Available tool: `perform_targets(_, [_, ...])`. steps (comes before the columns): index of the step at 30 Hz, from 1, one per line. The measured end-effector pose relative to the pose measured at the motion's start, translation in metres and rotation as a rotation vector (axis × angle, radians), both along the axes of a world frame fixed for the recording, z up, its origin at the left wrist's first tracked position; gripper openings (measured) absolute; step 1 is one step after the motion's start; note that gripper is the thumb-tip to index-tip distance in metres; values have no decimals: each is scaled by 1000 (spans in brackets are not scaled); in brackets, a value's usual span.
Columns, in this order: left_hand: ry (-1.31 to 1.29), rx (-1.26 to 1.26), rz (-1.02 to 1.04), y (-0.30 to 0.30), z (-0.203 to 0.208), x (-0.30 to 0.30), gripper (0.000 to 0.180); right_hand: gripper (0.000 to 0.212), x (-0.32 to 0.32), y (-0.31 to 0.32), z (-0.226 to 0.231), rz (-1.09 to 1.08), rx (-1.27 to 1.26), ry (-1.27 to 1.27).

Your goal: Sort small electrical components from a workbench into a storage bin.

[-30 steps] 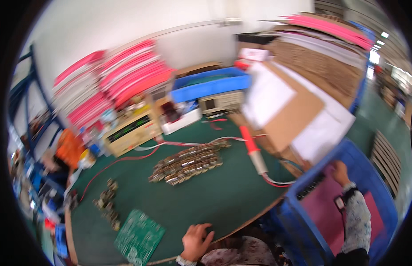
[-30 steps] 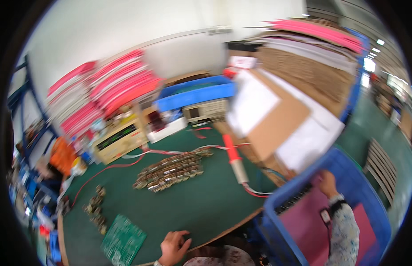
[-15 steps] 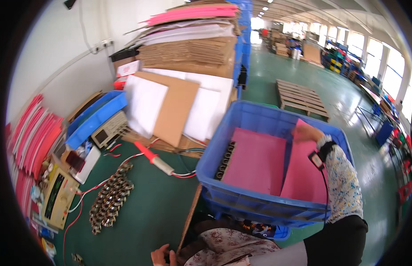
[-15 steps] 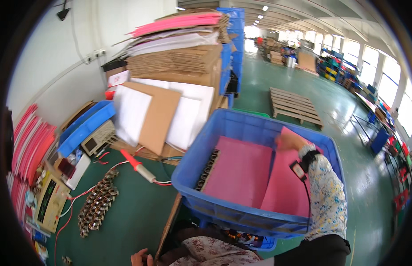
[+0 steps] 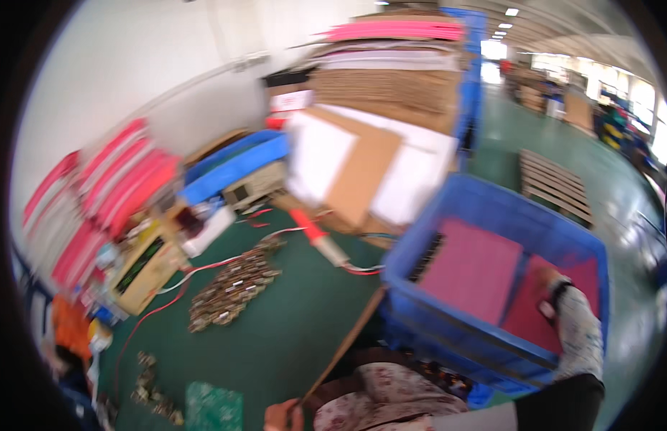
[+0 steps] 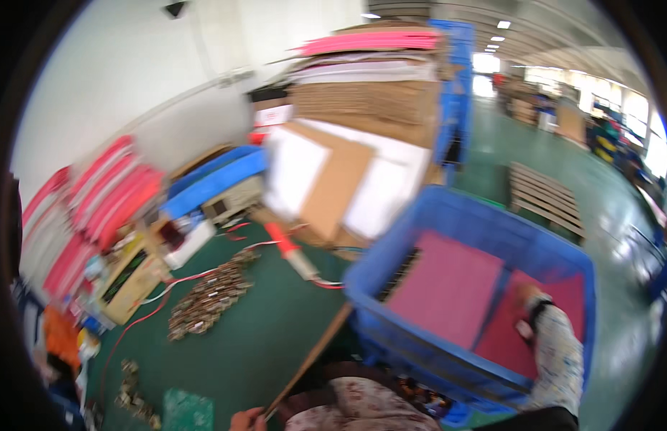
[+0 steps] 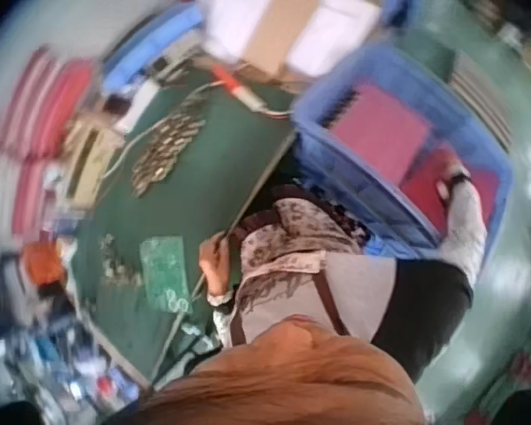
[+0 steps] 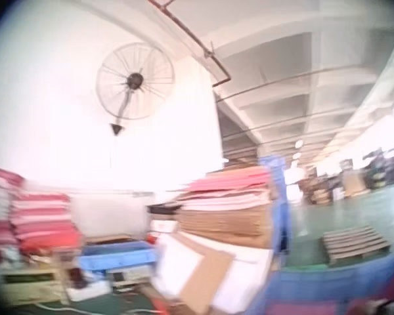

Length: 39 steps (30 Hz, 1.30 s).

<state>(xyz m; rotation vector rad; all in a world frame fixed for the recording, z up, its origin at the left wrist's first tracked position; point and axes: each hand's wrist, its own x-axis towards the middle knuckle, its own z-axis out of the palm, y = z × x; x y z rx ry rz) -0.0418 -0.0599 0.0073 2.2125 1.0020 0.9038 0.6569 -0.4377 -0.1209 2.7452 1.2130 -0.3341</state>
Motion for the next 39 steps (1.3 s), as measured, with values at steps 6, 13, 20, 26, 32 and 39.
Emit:
perform_targets(6, [-162, 63, -141, 10, -27, 23, 21, 26, -129, 325, 44, 731, -482, -172])
perform_targets(13, [-225, 63, -53, -4, -47, -2, 21, 26, -259, 524, 59, 1209, -363, -198])
perform_targets(20, [-229, -51, -33, -10, -45, -24, 16, 26, -321, 562, 69, 1371, -347, -116])
perform_targets(26, [-307, -31, 28, -16, -53, -33, 14, 27, -352, 563, 65, 1432, -365, -1])
perform_targets(32, [-328, -5, 42, -19, -66, -36, 13, 27, -354, 551, 69, 1403, -363, 117])
perform_targets(39, [-289, 12, 58, -19, -66, -37, 10, 28, -349, 534, 72, 1343, -342, 263])
